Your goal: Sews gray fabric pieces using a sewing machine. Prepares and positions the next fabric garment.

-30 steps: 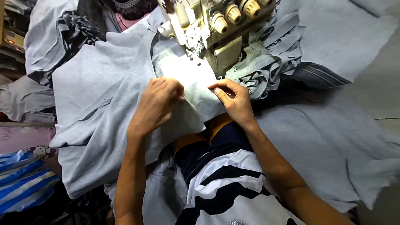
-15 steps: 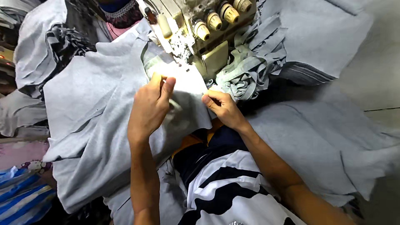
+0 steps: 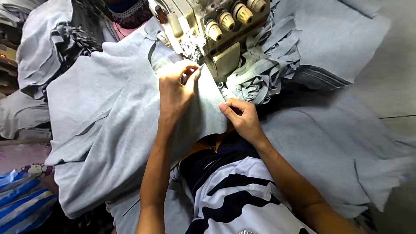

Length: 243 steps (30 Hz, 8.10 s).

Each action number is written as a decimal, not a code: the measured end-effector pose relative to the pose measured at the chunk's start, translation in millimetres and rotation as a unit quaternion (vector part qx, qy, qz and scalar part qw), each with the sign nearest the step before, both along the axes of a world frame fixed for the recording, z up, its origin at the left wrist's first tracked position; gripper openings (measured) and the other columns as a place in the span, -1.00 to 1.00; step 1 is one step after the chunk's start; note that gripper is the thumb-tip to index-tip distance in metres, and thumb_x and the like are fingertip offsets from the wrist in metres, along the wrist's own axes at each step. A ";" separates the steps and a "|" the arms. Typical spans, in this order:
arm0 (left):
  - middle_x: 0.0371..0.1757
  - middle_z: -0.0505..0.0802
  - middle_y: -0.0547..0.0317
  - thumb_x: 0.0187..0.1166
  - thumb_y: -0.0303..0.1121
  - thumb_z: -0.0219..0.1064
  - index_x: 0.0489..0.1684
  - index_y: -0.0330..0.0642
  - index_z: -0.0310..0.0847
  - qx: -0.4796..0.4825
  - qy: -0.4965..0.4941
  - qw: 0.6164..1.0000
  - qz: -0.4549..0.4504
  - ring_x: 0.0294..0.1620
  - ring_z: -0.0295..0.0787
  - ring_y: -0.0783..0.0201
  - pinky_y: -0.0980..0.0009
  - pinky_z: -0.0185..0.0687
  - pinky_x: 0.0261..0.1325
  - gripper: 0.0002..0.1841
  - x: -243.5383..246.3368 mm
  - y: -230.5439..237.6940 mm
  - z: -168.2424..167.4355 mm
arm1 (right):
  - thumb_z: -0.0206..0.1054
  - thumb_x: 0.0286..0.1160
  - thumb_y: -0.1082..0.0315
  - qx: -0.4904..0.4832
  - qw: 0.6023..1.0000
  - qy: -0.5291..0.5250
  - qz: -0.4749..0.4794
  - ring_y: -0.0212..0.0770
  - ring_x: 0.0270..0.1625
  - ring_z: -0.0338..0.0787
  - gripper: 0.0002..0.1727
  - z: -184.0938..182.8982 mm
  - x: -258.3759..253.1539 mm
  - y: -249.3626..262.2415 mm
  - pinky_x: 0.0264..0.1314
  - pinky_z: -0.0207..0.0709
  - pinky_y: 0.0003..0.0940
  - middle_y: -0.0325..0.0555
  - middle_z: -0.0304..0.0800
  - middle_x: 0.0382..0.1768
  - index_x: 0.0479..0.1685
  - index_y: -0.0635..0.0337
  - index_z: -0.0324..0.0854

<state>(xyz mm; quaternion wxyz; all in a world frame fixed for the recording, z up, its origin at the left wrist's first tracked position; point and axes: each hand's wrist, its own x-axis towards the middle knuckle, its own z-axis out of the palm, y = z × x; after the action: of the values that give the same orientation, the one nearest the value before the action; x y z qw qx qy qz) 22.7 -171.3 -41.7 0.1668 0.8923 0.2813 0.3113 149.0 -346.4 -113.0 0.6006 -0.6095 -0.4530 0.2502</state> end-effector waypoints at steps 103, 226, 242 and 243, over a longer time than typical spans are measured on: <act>-0.08 0.93 -0.02 0.60 -0.28 0.42 0.10 -0.28 0.74 -0.588 -0.503 0.624 0.111 -0.13 0.92 0.19 0.24 0.86 0.06 -0.72 -52.9 -166.8 -96.3 | 0.31 0.66 0.33 -0.004 0.983 0.158 0.095 -0.38 -0.34 0.66 -0.90 -1.4 2.9 -22.0 -0.35 0.61 -0.54 -0.17 0.63 -0.31 -0.13 0.16 0.56; 0.08 0.86 0.07 0.73 -0.31 0.25 0.23 -0.27 0.65 -0.548 0.009 0.821 -0.161 0.07 0.85 0.22 0.25 0.80 0.19 -0.72 -60.1 -137.5 -149.4 | 0.38 0.57 0.29 -0.165 0.839 -0.517 -0.041 0.30 0.24 0.66 -0.82 53.3 138.5 17.5 0.14 0.59 0.17 0.27 0.66 0.10 -0.02 0.16 0.78; 0.05 0.88 0.13 0.81 -0.26 0.17 0.25 -0.24 0.65 -0.481 0.018 0.839 -0.254 0.06 0.86 0.30 0.31 0.80 0.20 -0.70 -27.0 -145.5 -135.2 | 0.51 0.48 0.20 -0.074 0.948 -0.310 -0.004 -0.52 -0.21 0.82 -0.86 102.8 211.6 40.9 0.03 0.71 -0.45 -0.30 0.91 -0.28 -0.23 0.04 0.90; 0.08 0.88 0.13 0.82 -0.23 0.16 0.27 -0.23 0.65 -0.462 0.032 0.847 -0.260 0.07 0.86 0.32 0.32 0.79 0.21 -0.69 -24.7 -144.0 -132.3 | 0.51 0.47 0.22 -0.084 0.950 -0.300 -0.002 -0.51 -0.23 0.82 -0.86 102.4 212.3 41.8 0.02 0.70 -0.42 -0.29 0.90 -0.29 -0.23 0.06 0.89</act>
<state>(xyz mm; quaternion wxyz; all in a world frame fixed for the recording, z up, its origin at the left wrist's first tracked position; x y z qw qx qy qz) -2.1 -315.2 -174.0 0.6256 0.7620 0.1554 0.0621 361.3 -304.6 -10.6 0.3838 -0.7058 -0.5882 0.0918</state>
